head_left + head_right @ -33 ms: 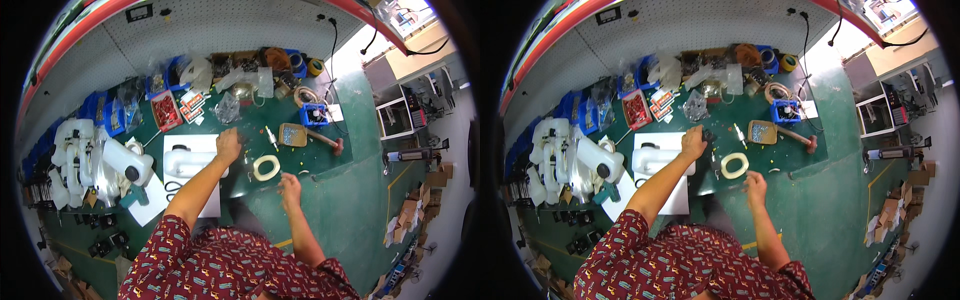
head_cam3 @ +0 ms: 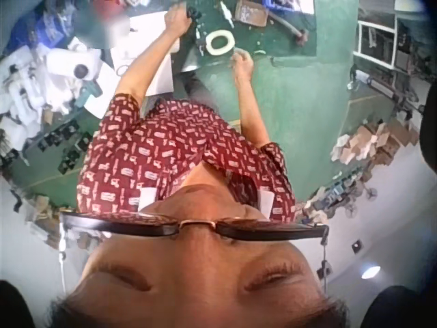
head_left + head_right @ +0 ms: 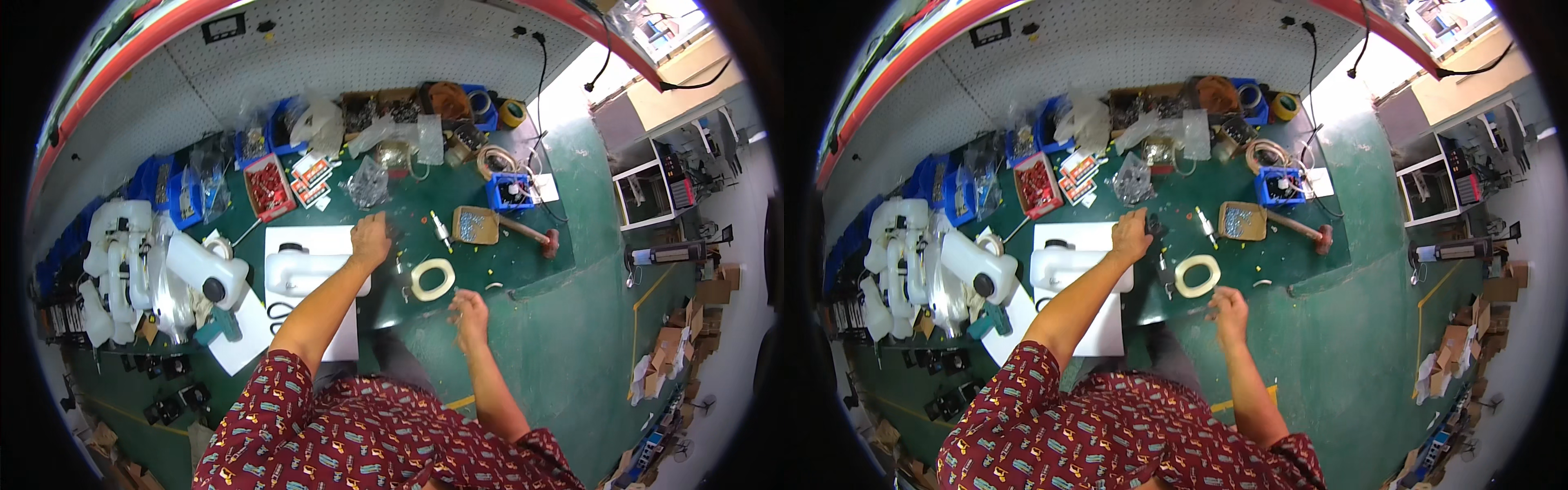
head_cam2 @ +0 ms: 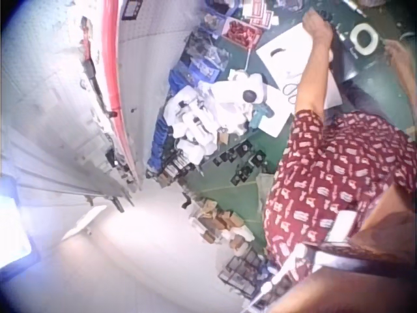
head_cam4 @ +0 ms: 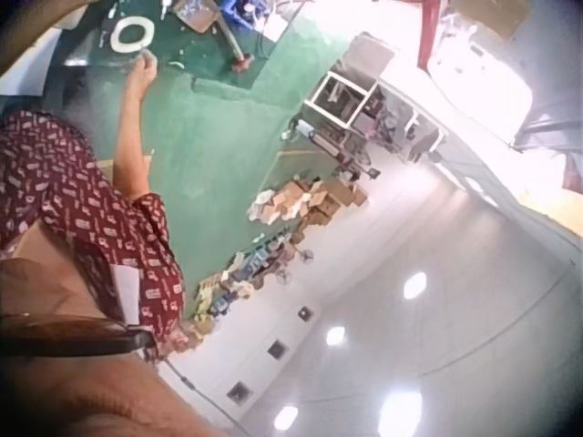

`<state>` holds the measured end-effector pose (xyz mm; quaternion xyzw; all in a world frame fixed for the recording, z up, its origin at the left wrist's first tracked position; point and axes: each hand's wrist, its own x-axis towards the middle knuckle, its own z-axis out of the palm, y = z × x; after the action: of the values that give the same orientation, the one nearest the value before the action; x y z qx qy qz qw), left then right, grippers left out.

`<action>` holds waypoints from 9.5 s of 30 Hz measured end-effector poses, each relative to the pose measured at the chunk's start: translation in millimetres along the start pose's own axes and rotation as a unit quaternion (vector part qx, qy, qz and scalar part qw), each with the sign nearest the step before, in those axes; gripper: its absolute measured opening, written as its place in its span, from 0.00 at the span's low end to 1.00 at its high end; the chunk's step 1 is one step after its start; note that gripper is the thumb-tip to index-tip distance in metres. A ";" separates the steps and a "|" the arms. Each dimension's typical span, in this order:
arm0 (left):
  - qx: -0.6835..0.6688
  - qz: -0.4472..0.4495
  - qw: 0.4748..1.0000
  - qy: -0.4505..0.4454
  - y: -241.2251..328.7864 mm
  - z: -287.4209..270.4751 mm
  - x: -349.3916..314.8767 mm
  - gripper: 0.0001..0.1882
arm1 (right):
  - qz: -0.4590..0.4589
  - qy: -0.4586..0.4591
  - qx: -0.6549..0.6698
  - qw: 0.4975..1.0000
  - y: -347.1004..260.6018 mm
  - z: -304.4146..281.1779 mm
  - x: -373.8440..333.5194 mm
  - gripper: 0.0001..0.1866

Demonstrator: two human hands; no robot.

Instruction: The person assembles a white plastic component by hand, using scissors to trim a cable and a screwdriver to tighten a screw. They also apply tape to the component and place the finished unit on a nearby stack.

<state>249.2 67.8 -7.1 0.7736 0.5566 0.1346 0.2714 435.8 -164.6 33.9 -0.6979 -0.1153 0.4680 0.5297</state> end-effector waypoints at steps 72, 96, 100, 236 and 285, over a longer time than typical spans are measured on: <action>-0.148 0.097 0.983 -0.038 -27.4 -17.9 21.2 0.22 | -0.064 -0.199 -0.079 0.975 -44.4 20.0 -10.6 0.13; -0.032 -0.018 0.989 0.140 -178.9 -115.6 -120.0 0.23 | -0.218 -0.331 -0.254 0.882 45.2 249.7 -29.1 0.09; -0.095 -0.020 0.985 0.141 -190.3 -103.9 -118.4 0.22 | -0.346 -0.276 -0.333 0.833 64.6 263.0 -25.7 0.08; -0.540 -0.312 0.782 -0.004 -107.8 -60.3 -223.9 0.18 | -0.198 0.009 -0.514 0.835 71.2 104.8 58.2 0.36; -0.073 -0.103 0.983 0.135 -150.9 -44.3 -240.0 0.19 | -0.552 -0.294 -0.412 0.663 9.9 191.7 -4.3 0.10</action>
<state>25.1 -109.2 -34.3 0.6650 0.6535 0.2495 0.2617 281.5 -50.5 27.7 -0.4798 -0.8099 0.1754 0.2882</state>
